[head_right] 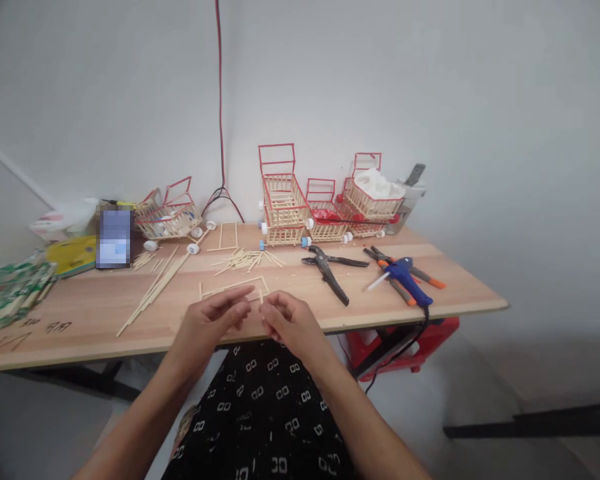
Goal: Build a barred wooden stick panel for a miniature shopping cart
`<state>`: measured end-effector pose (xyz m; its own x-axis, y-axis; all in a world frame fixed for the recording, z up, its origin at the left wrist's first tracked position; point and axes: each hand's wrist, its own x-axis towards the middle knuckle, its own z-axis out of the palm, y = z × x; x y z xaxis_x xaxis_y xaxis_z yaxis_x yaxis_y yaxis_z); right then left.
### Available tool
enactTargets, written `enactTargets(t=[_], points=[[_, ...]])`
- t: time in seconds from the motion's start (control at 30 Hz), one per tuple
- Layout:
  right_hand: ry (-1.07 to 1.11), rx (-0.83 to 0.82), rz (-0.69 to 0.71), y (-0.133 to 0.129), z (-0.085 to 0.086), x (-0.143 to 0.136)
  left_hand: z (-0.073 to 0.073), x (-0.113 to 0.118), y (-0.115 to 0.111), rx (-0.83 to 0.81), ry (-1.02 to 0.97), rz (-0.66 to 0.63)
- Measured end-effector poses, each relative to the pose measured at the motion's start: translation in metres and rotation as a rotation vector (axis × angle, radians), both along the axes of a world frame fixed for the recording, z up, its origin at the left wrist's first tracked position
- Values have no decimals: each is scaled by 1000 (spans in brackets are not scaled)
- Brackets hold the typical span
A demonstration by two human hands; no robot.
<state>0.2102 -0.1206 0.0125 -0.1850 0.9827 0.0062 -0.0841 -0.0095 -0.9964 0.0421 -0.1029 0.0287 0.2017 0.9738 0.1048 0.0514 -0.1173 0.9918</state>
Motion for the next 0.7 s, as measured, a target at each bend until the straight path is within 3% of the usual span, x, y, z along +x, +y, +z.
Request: enactTargets(t=[0.1, 0.3, 0.4, 0.5, 0.6, 0.7], points=[[-22, -8, 17, 1, -4, 2, -7, 17, 5, -44, -131, -56], [-84, 43, 14, -2, -12, 2, -15, 24, 17, -86, -294, -81], [31, 72, -13, -1, -15, -11, -10, 29, 18, -22, -424, -28], [58, 98, 126, 1, -15, -26, 1, 33, 18, 18, -474, -17], [-97, 129, 123, 1, -15, -28, 13, 23, 30, 161, -459, 94], [-209, 149, 31, 1, -17, -10, 20, -10, 55, 272, -484, 239]])
